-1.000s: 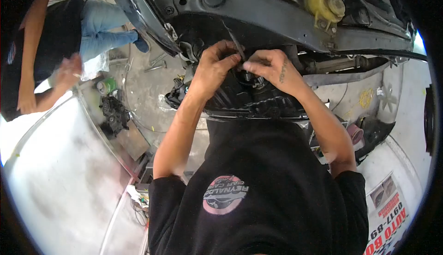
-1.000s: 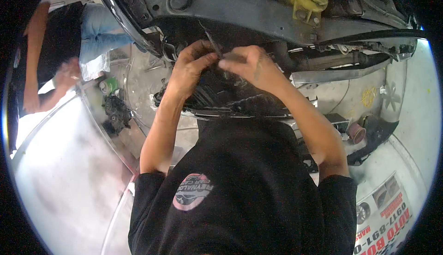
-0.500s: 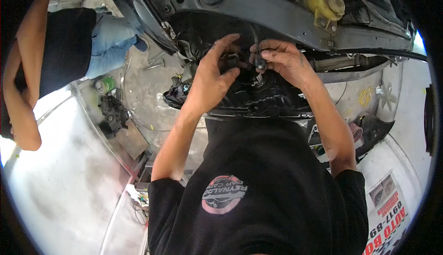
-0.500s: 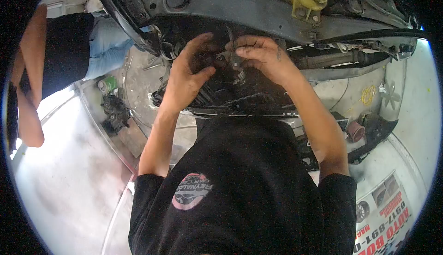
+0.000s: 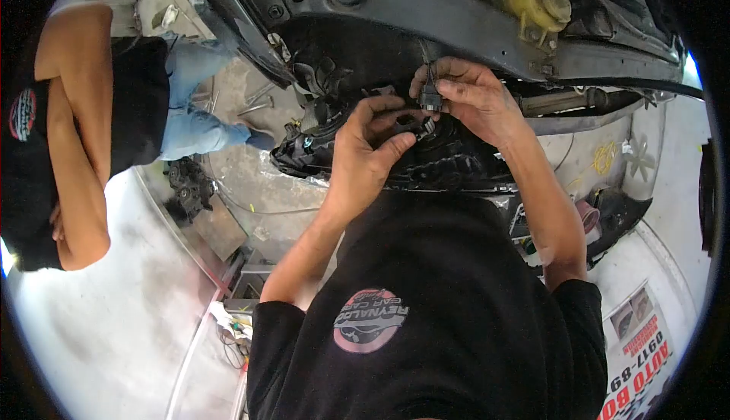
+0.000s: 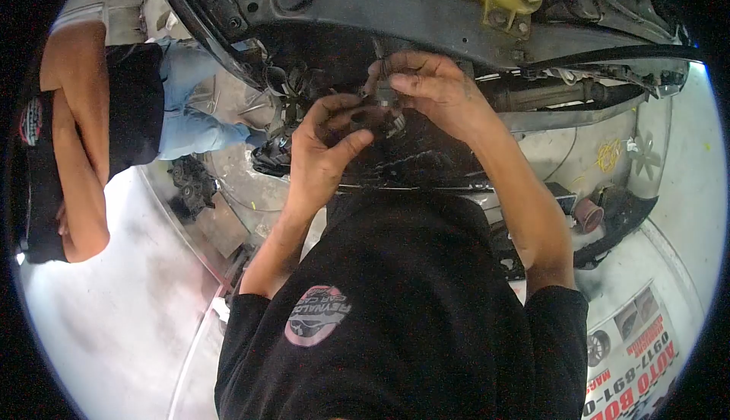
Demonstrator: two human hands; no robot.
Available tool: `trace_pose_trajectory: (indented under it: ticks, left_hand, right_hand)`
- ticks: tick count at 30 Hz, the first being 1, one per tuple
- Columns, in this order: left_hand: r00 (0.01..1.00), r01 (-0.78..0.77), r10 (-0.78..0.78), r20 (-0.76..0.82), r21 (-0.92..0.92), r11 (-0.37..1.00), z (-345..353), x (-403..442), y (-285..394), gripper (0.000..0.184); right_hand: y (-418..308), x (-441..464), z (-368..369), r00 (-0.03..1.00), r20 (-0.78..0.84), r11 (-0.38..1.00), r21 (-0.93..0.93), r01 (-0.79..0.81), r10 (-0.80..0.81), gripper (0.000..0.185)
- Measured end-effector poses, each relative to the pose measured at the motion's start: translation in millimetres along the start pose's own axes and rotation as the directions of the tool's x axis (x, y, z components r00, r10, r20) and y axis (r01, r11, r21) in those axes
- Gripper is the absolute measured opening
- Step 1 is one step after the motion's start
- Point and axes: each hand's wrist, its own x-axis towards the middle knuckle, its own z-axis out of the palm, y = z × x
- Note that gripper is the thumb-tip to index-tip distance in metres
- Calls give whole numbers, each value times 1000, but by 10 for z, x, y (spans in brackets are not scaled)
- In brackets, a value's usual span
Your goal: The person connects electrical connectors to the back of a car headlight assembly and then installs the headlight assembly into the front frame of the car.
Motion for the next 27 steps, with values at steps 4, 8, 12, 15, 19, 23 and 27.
trace_pose_trajectory:
  ticks: [4, 8, 12, 15, 19, 23, 27]
  left_hand:
    - [1000, 9, -9, -14, 15, 1000, 22, -58, 2, 31]
    - [997, 74, -74, -30, -19, 997, -36, -90, -88, 24]
    - [996, 83, -88, -35, -122, 989, -80, -113, -127, 25]
    - [995, 97, -101, -12, -198, 975, -117, -111, -159, 26]
    - [997, 77, -71, 34, -228, 971, -149, -123, -174, 27]
    - [997, 48, -32, 77, -219, 975, -179, -140, -257, 26]
    - [995, 89, -74, 65, -273, 958, -168, -166, -198, 26]
  right_hand:
    - [-25, -3, 22, 1000, 10, 1000, -25, -17, 18, 39]
    - [-38, -12, 87, 1000, -20, 1000, -30, -5, 5, 41]
    - [-31, 7, 107, 999, -25, 999, -39, -23, 22, 40]
    - [-19, 35, 117, 999, -20, 999, -44, -31, 30, 39]
    - [-12, 45, 127, 1000, 18, 999, -36, -22, 23, 37]
    - [-23, 35, 164, 999, -1, 999, -30, -40, 40, 31]
    - [-32, 16, 212, 998, -28, 995, -81, -66, 64, 27]
